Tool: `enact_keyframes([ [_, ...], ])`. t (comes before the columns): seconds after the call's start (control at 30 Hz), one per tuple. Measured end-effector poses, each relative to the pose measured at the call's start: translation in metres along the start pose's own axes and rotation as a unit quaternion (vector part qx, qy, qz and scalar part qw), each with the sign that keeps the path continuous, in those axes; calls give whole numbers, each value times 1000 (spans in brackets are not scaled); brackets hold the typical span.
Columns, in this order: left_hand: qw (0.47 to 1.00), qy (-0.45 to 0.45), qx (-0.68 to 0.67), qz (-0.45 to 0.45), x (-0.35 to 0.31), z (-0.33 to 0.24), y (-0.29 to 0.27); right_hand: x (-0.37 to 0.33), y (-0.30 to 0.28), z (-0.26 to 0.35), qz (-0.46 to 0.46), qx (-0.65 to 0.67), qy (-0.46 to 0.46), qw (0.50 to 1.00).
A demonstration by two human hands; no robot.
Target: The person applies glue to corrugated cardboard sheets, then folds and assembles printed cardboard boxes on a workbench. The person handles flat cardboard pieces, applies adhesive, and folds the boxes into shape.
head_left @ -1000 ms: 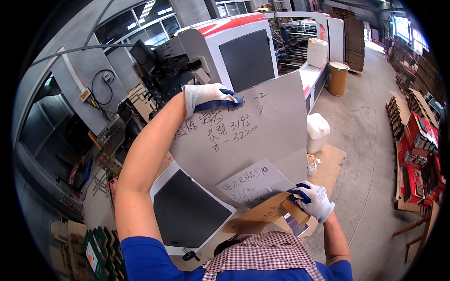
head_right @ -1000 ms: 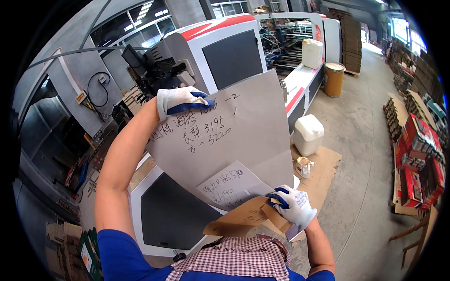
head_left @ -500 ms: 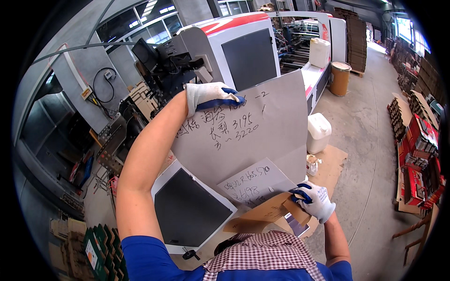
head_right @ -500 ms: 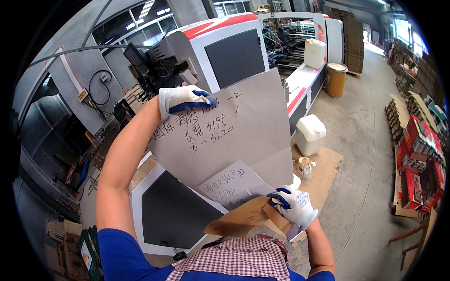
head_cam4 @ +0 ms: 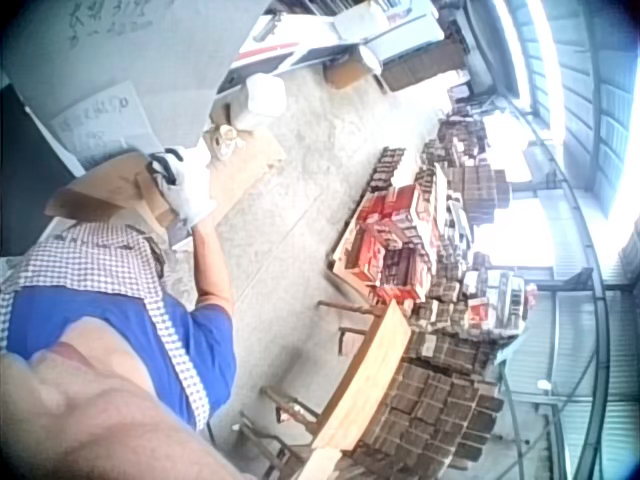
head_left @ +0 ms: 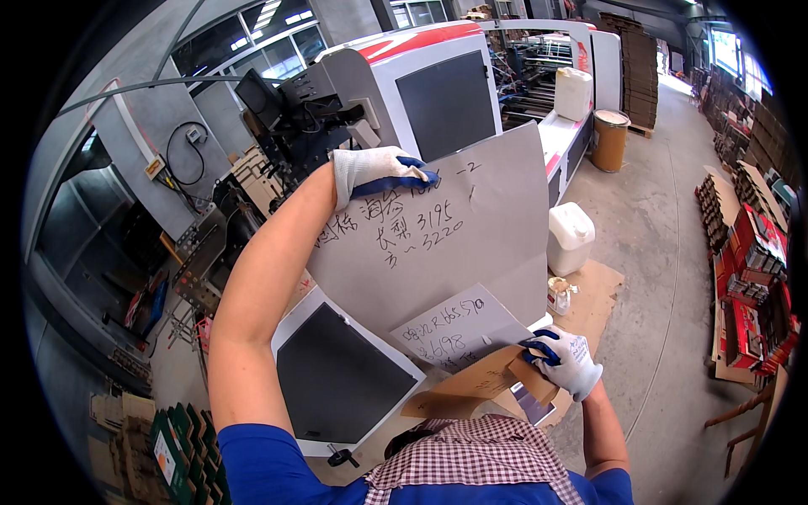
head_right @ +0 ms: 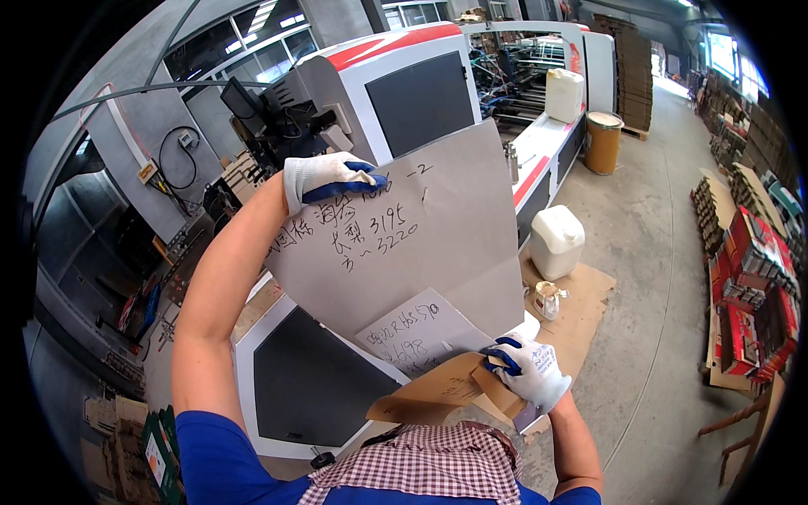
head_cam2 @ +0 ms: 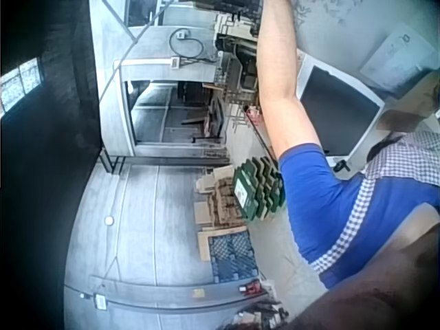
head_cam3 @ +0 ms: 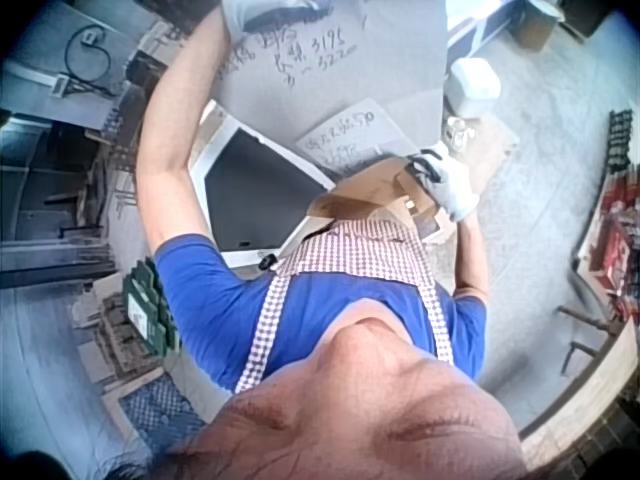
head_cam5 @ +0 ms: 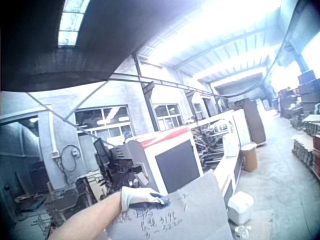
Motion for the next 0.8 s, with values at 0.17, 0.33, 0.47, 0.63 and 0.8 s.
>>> enact_keyframes([
  [0.17,1000,18,-14,-13,0,1,1,0,-2,0,0,-5,2,1000],
  [0.33,999,29,36,5,6,7,-4,0,0,0,-2,0,1,1000],
  [0.47,1000,0,-1,-3,5,0,-1,0,-1,-1,-2,-2,4,1000],
  [0.63,1000,-8,10,-8,8,10,-5,1,-2,1,-5,1,-2,1000],
  [0.8,1000,-2,8,-10,10,11,-5,1,-1,0,0,-3,2,1000],
])
Point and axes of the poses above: each hand's wrist, its own x-axis towards the middle knuckle, its own y-axis out of the palm, z = x × y, the point moved 5 cm from there along x, towards the middle knuckle, and after that the axes turned 12 degrees about z, right-handed, at the moved point
